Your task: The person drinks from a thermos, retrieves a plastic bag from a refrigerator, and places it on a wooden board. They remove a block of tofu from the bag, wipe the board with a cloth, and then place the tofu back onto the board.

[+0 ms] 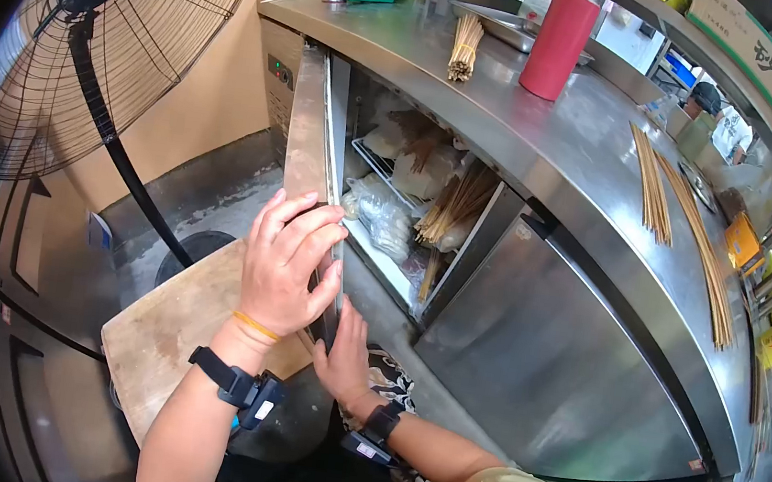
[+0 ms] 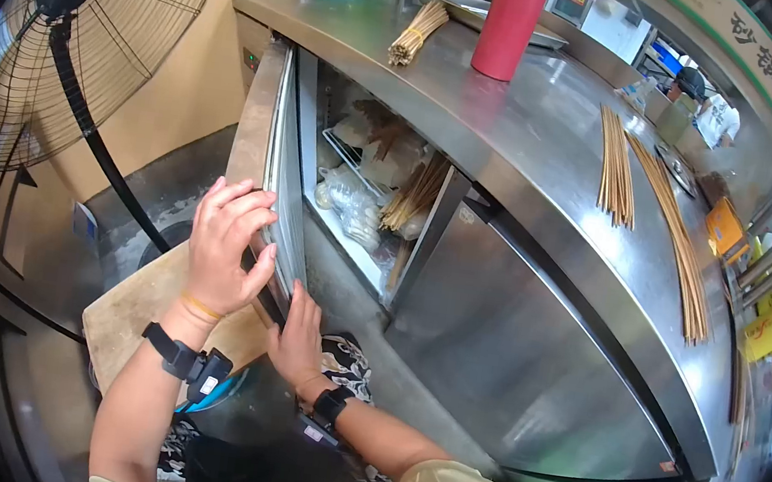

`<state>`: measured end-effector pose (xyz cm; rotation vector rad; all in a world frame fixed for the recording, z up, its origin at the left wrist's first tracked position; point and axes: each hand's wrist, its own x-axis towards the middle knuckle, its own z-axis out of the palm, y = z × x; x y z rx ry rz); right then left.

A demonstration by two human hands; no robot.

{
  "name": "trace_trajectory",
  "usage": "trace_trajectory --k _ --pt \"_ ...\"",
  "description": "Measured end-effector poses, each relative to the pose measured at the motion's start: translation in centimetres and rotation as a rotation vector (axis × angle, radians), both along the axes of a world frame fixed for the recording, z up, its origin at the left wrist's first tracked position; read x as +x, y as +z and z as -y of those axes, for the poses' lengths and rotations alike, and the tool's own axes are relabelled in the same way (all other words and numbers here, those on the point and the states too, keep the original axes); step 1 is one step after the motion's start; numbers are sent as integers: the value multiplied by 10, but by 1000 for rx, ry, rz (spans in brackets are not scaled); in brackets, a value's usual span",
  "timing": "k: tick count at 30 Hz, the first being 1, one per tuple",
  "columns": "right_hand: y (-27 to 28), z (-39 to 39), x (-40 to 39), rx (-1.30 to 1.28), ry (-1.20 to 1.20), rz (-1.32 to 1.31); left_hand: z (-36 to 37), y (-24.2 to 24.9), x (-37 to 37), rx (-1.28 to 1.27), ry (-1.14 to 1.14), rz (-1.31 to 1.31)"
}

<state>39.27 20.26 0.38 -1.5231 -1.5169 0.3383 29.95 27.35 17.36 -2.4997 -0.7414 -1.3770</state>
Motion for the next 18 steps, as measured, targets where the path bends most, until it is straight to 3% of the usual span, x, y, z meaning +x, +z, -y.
trace_trajectory --k 18 --pt "5 2 4 -8 33 -115 -10 -21 13 129 65 74"
